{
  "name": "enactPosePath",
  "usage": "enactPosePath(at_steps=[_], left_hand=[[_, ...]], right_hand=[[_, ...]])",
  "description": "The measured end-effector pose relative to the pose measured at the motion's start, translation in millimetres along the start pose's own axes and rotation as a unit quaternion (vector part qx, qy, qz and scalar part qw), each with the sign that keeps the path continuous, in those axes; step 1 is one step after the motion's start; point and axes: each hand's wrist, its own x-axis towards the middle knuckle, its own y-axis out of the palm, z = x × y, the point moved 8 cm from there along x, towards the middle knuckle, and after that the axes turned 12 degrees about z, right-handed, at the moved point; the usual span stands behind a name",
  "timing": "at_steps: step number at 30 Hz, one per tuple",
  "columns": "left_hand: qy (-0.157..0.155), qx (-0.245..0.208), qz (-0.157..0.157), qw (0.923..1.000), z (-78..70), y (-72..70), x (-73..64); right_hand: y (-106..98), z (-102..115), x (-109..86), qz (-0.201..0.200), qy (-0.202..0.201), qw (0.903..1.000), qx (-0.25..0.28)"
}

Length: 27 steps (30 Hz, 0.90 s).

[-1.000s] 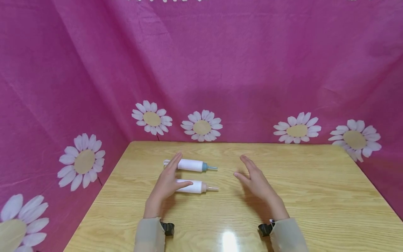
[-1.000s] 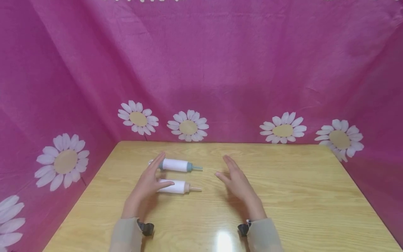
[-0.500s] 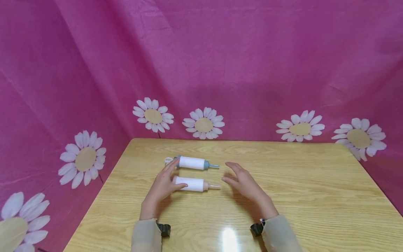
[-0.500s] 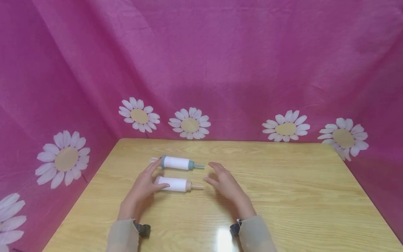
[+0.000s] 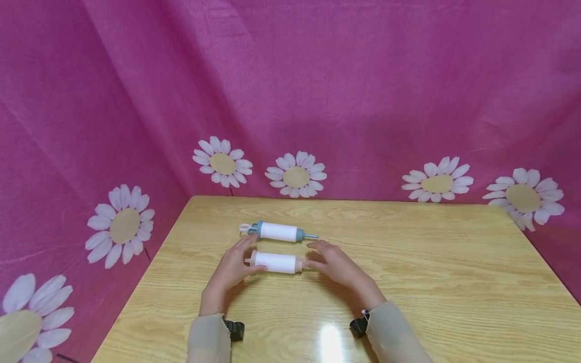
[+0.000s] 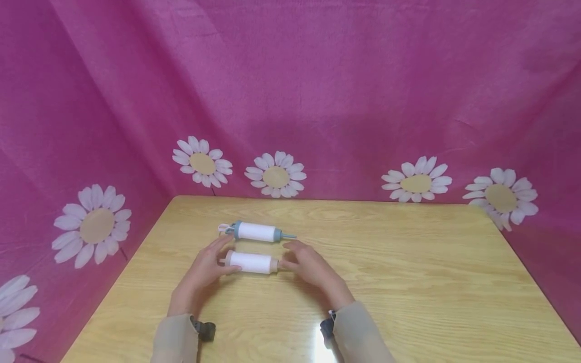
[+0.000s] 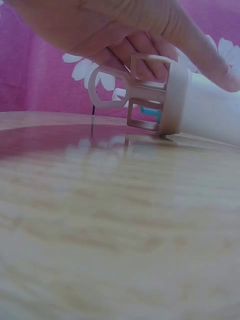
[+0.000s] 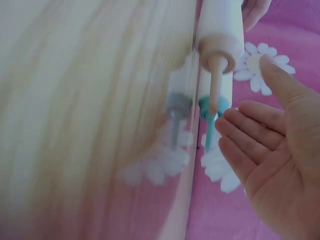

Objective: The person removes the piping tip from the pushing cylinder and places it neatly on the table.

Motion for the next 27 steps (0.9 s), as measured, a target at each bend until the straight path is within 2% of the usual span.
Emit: enactPosePath(at_steps=[6, 14, 27], left_hand=[[-0.008, -0.011, 0.008, 0.9999, 3.0, 2.3, 0.7], [-0.011, -0.034, 0.015, 0.9992, 6.0, 4.6, -0.1], [-0.008, -0.043, 0.027, 0.9987, 6.5, 3.7, -2.8]], right_hand=[[11, 4, 7.9, 0.024, -0.018, 0.9992, -0.025], [16, 11, 12.1, 0.04, -0.031, 0.9982, -0.031], [22, 14, 15.8, 0.047, -0.048, 0.9962, -0.056]])
